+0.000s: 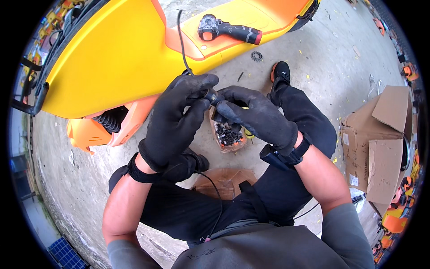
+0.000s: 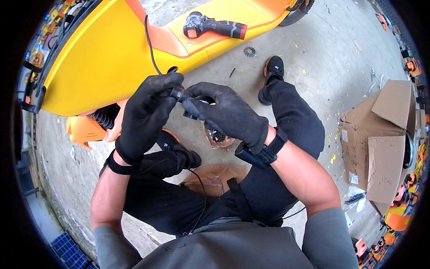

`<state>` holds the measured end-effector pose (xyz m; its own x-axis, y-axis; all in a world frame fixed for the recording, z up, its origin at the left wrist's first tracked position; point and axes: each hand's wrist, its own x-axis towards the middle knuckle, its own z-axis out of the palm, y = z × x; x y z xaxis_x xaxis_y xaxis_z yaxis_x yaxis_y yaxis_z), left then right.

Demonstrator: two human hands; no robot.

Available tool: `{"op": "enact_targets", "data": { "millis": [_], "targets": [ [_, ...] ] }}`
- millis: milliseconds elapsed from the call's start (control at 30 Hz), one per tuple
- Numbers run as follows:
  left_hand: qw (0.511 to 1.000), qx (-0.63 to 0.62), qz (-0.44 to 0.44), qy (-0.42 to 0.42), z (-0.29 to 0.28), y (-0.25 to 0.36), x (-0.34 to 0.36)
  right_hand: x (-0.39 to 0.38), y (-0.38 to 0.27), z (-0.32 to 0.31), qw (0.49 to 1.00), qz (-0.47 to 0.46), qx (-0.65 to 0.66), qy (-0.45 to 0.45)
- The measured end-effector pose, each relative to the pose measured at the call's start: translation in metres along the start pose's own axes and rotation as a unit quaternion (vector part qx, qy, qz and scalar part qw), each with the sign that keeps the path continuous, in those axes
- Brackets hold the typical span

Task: The person unscrews and removes a small component from a yellow motorcycle frame, using a screwdriver to detach a cable and inspect the internal connector.

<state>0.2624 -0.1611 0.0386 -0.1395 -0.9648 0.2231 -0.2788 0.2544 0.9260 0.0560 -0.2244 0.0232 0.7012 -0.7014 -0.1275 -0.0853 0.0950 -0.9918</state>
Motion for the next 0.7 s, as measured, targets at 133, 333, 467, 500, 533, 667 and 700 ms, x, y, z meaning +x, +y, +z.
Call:
{"op": "enact_targets", "data": {
  "millis": [133, 333, 467, 500, 533, 667, 700],
  "targets": [
    [0.999, 0.050, -0.011, -0.011, 0.000, 0.007, 0.000, -0.002, -0.002, -0.003, 0.999, 0.030, 0.030, -0.008],
    [0.998, 0.011, -0.057, -0.001, -0.001, 0.008, -0.002, 0.000, 0.000, -0.003, 0.999, 0.021, 0.004, -0.032],
    [0.999, 0.024, -0.037, 0.018, 0.003, 0.002, -0.004, 0.000, -0.001, -0.002, 0.999, 0.020, 0.015, -0.040],
    [0.998, 0.050, -0.045, 0.011, 0.003, 0.005, -0.004, 0.000, 0.000, -0.002, 0.999, 0.024, 0.020, -0.043],
    [0.996, 0.074, -0.053, 0.004, 0.003, 0.009, -0.003, -0.001, 0.000, -0.002, 0.998, 0.028, 0.025, -0.044],
    [0.955, 0.294, 0.023, 0.000, 0.001, 0.022, -0.003, 0.000, 0.004, -0.006, 0.999, -0.001, -0.040, -0.026],
    [0.939, 0.340, 0.061, 0.010, -0.001, 0.024, -0.001, 0.002, 0.003, -0.007, 0.999, -0.018, -0.041, -0.026]
  ]
}}
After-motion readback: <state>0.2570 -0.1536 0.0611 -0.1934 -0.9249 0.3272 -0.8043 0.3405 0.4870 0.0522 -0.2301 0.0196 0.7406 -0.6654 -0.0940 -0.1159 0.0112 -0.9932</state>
